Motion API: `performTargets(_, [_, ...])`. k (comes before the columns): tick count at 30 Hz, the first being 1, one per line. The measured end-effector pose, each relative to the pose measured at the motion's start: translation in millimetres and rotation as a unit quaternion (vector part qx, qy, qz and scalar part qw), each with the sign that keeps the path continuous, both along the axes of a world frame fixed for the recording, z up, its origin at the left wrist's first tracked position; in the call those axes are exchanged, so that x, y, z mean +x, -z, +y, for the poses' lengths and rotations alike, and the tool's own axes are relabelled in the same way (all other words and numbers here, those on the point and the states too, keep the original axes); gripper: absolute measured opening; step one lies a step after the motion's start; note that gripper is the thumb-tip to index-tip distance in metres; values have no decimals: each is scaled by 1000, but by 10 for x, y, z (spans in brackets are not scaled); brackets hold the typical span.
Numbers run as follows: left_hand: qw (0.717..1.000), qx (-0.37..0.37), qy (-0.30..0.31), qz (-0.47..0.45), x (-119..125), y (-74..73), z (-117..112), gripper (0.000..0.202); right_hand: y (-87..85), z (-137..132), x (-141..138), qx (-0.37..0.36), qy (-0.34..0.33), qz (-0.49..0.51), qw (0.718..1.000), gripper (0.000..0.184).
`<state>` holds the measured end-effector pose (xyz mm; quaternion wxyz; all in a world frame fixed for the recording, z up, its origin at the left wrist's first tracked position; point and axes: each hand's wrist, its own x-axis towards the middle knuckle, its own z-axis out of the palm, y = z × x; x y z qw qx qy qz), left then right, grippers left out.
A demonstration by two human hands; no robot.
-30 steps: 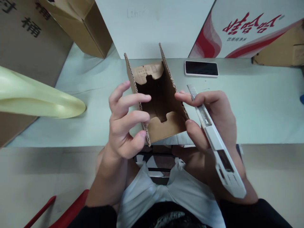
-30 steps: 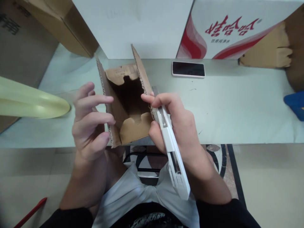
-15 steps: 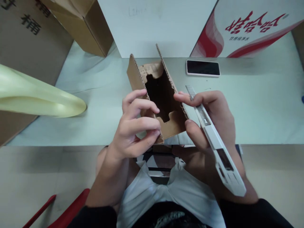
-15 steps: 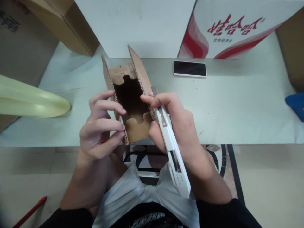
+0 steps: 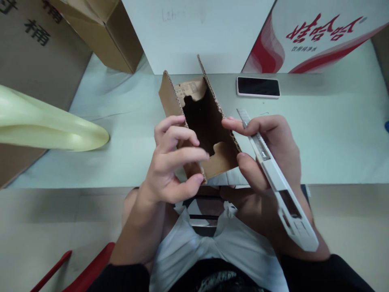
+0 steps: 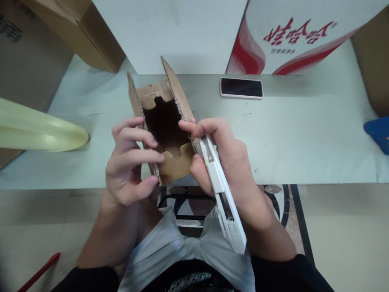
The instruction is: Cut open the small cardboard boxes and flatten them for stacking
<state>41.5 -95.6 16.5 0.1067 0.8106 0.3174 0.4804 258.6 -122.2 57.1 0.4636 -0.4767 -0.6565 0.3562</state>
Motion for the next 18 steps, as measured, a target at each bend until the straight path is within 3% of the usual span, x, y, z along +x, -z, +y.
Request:
performTargets(4, [999,-23,-16,-28,21,35,3,23,-63,-32,-42,-5,10,-12,1000,35])
performTargets(8, [999,-19,32,-11,22,-4,-25,12,-116,-76,-93,-18,35,-20,999,35])
performTargets(14, [997,-69,31,17,18,-38,-63,21,-10,-18,-34,7,-12,3,1000,35])
performTargets(18, [997,-68,26,16,13,-7,-66,28,51,20,-13,12,2,6,1000,38])
